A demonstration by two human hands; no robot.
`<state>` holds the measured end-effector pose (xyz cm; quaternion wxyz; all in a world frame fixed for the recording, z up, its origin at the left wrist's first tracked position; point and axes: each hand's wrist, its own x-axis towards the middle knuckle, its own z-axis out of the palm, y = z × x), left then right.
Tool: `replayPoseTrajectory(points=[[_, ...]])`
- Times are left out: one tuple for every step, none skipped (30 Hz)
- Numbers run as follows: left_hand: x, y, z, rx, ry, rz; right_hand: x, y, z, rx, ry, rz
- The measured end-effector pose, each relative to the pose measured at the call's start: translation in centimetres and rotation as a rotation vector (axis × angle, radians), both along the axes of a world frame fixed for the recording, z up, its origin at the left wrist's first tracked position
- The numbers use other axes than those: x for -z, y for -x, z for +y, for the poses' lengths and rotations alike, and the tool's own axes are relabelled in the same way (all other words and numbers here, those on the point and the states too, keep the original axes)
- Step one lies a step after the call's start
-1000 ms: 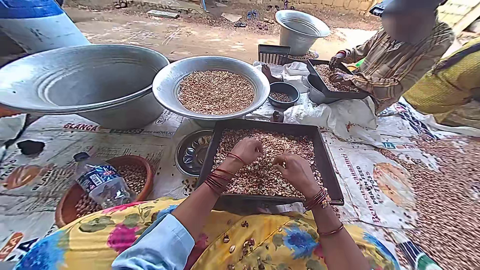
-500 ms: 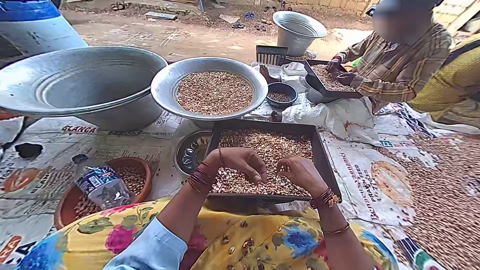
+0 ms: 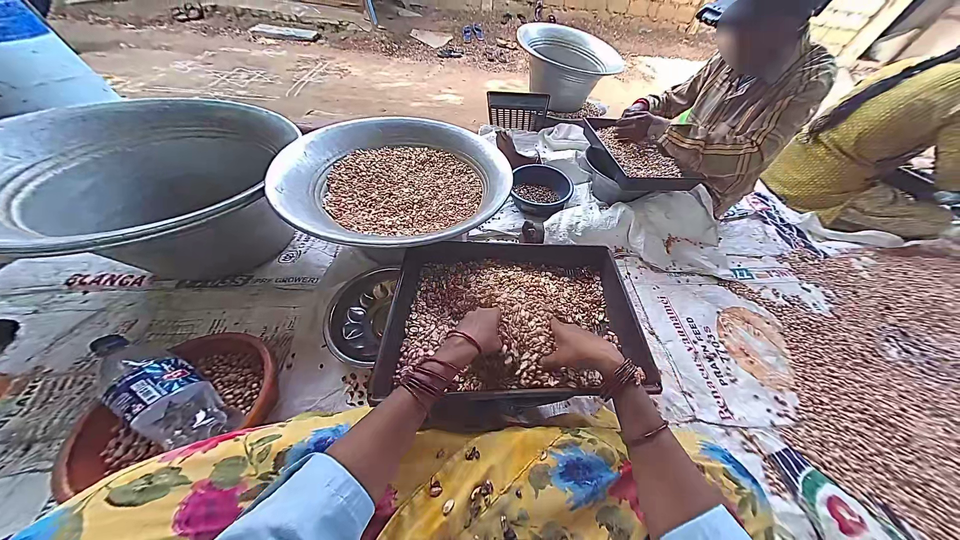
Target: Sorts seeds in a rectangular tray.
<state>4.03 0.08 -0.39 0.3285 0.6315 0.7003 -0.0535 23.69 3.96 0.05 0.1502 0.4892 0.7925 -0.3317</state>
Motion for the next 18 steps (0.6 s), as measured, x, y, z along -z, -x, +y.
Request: replayPoseTrajectory(points=[[0.3, -0.4, -0.3, -0.034, -0.005, -0.130, 0.2, 0.7, -0.4, 0.027, -0.014, 0.084], [0.7, -0.4, -0.5, -0.101, -0.022, -0.310, 0.3, 1.1, -0.7, 0.071, -0.010, 0.205], [0.9, -0.2, -1.0, -0.207, -0.031, -0.516, 0.3, 1.3, -0.9, 0.114, 0.003, 0.348], [0.9, 0.1, -1.3, -0.325, -0.043, -0.708, 0.2, 1.4, -1.1, 0.150, 0.010, 0.497], [0.8, 0.4, -1.5, -0.434, -0.082, -0.880, -0.1, 1.5, -1.2, 0.177, -0.008, 0.624], [0.2, 0.7, -1.6, -0.528, -0.121, -1.028, -0.6, 1.5, -1.3, 0.192, -0.043, 0.724], [-0.7, 1.0, -1.6, -0.604, -0.167, -1.139, -1.1, 1.5, -1.3, 0.192, -0.100, 0.801], [-1.7, 1.3, -1.6, -0.643, -0.212, -1.211, -1.6, 1.4, -1.3, 0.178, -0.169, 0.860], [-2.6, 1.7, -1.6, -0.646, -0.258, -1.246, -1.9, 1.2, -1.2, 0.151, -0.237, 0.905], [-3.3, 2.1, -1.7, -0.627, -0.306, -1.247, -2.1, 0.7, -1.1, 0.121, -0.299, 0.934], [-3.8, 2.6, -1.7, -0.580, -0.351, -1.229, -2.4, 0.3, -1.0, 0.097, -0.356, 0.947], [-4.2, 3.1, -1.7, -0.515, -0.398, -1.213, -2.7, -0.1, -1.1, 0.082, -0.407, 0.952], [-4.3, 3.7, -1.6, -0.427, -0.440, -1.213, -3.0, -0.5, -1.1, 0.072, -0.437, 0.949], [-4.5, 4.2, -1.6, -0.345, -0.476, -1.199, -3.2, -0.9, -1.0, 0.055, -0.457, 0.937], [-4.9, 4.6, -1.7, -0.294, -0.507, -1.187, -3.4, -1.3, -0.9, 0.034, -0.470, 0.923], [-5.3, 4.8, -1.8, -0.268, -0.525, -1.177, -3.6, -1.7, -0.8, 0.020, -0.478, 0.907], [-5.6, 5.0, -1.9, -0.249, -0.539, -1.153, -3.8, -2.1, -0.6, 0.012, -0.486, 0.883], [-6.0, 5.2, -2.0, -0.231, -0.548, -1.114, -3.9, -2.5, -0.5, 0.019, -0.492, 0.852]])
